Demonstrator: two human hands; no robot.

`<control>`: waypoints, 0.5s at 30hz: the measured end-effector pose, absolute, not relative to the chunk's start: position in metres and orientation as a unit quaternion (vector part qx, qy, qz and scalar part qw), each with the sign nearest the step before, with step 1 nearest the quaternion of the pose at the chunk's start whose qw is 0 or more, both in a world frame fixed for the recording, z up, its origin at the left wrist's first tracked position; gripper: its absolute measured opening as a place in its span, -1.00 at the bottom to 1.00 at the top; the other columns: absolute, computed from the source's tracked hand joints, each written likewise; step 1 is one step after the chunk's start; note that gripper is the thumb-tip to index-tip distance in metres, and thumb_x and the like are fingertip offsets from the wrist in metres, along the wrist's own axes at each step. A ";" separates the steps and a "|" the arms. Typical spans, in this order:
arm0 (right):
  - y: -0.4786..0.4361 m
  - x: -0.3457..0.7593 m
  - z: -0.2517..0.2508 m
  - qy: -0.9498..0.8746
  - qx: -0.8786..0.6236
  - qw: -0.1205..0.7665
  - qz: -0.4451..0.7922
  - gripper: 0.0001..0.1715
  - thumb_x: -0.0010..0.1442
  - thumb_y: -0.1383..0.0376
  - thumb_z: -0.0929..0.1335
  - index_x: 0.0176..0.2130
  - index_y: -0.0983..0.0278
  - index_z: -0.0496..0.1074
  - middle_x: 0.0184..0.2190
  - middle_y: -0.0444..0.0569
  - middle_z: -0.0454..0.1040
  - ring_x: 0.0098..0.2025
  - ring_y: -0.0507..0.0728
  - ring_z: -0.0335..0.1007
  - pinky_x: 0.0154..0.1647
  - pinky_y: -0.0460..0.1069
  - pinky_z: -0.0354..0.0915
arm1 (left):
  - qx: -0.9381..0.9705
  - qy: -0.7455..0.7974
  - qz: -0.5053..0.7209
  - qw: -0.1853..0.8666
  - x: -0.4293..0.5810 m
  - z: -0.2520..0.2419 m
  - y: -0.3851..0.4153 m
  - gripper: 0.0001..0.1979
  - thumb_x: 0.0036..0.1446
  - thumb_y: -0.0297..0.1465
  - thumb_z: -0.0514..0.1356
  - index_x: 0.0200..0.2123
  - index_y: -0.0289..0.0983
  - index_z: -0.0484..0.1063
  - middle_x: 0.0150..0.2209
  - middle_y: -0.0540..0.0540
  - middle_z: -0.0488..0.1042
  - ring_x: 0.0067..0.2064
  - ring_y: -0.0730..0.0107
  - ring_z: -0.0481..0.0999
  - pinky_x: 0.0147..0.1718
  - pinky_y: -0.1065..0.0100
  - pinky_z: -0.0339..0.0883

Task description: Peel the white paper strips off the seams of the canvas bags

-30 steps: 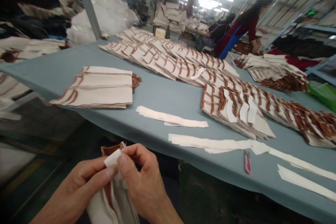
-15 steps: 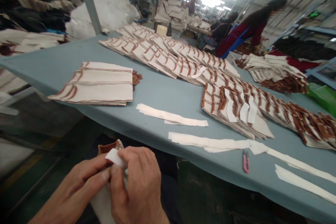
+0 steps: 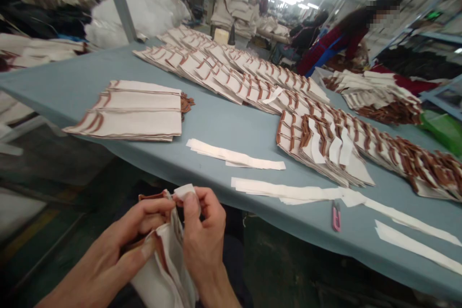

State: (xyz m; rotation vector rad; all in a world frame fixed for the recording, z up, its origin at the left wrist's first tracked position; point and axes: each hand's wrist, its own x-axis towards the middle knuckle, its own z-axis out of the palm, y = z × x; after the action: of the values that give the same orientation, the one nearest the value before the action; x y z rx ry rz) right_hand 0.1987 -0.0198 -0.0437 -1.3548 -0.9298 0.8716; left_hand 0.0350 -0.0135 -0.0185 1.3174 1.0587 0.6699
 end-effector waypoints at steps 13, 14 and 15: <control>-0.043 0.167 -0.109 -0.307 -0.603 0.565 0.472 -0.37 0.40 -0.23 0.40 -0.38 0.21 0.47 -0.53 -0.12 0.51 -0.52 0.07 0.35 -0.45 -0.05 0.36 | 0.520 0.556 0.202 0.616 0.002 -0.054 -0.037 -0.63 0.30 -0.06 0.31 -0.40 -0.22 0.59 -0.40 -0.04 0.68 -0.32 0.23 0.57 -0.31 0.40 0.38; -0.043 0.172 -0.105 -0.312 -0.605 0.565 0.466 -0.39 0.41 -0.20 0.41 -0.39 0.22 0.48 -0.53 -0.11 0.52 -0.50 0.08 0.38 -0.44 -0.05 0.36 | 0.530 0.556 0.200 0.607 0.001 -0.053 -0.038 -0.62 0.30 -0.06 0.32 -0.41 -0.22 0.60 -0.40 -0.04 0.68 -0.33 0.23 0.57 -0.32 0.40 0.38; -0.043 0.180 -0.098 -0.331 -0.609 0.561 0.452 -0.44 0.43 -0.15 0.42 -0.38 0.22 0.50 -0.51 -0.11 0.54 -0.48 0.09 0.41 -0.42 -0.05 0.37 | 0.542 0.554 0.200 0.599 0.000 -0.051 -0.038 -0.62 0.31 -0.06 0.32 -0.41 -0.22 0.60 -0.41 -0.03 0.67 -0.33 0.23 0.58 -0.32 0.40 0.38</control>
State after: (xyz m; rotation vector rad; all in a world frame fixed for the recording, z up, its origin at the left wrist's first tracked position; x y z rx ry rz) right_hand 0.1797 -0.0430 -0.0977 -1.4349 -0.7809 1.0650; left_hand 0.0005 -0.0378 -0.0511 1.2581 1.2861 0.4643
